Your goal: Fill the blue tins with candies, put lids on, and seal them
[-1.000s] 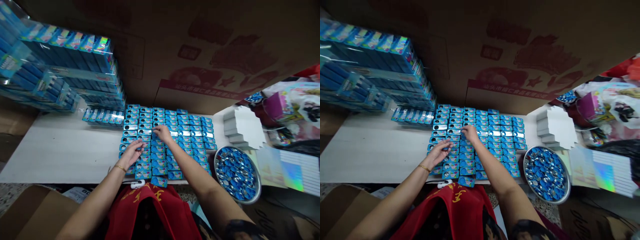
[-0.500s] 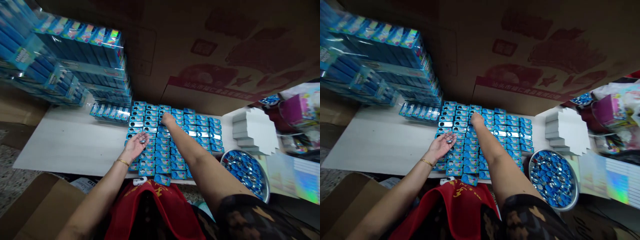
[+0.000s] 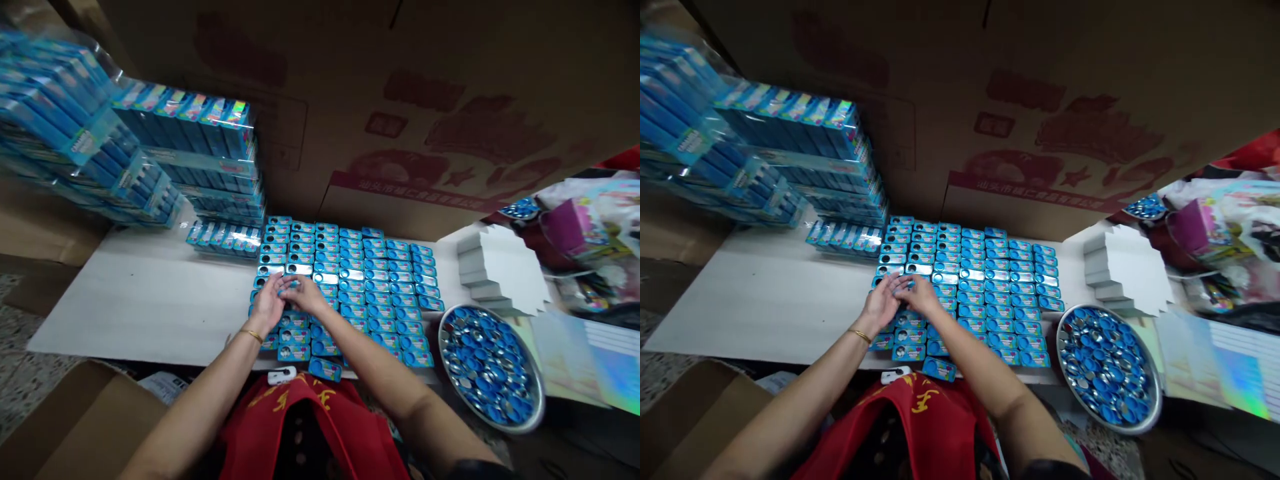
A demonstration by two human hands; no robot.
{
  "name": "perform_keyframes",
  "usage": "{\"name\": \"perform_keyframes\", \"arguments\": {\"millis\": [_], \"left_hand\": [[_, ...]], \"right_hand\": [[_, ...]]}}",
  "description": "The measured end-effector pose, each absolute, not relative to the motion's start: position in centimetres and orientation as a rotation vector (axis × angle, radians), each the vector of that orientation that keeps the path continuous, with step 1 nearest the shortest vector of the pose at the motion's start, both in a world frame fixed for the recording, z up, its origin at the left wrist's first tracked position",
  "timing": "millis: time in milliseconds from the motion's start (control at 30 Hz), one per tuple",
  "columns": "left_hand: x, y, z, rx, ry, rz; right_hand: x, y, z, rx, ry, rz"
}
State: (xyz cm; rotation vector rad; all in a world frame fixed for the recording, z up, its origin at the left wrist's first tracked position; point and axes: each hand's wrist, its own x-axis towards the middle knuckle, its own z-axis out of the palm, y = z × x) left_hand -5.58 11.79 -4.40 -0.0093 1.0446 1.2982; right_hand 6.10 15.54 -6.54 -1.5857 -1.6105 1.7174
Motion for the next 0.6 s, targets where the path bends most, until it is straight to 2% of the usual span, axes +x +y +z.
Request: {"name": "perform_keyframes", "arguments": {"millis": [67,133,300,400,500,600], "left_hand": [[-4.5,12.1,-4.5,0.006,1.123,1.344],[-3.4,12.4,-4.4,0.029,1.162,1.371],[-2.1,12.8,-3.9,0.024,1.035,1.431],[-2.4,13.0,-3.5,0.061,0.924,1.404],[-3.1,12.9,-3.2,0.072,0.979,1.337],[-4.3,12.4,-3.3,0.047,1.132,1.284]], "right_hand": [[5.2,14.0,-7.1,-1.519,-1.323,1.846],[5.1,14.0,-7.3,-1.501,-1.189,1.811],[6.0,16.1,-6.5,-1.385,-1.550,1.427],[5.8,16.9,-6.4,-1.338,-1.566,1.524],[6.5,18.5,-6.5,-1.481,-1.607,1.606],[8.7,22.1,-6.2,-1.850,-1.938,1.208]]}}
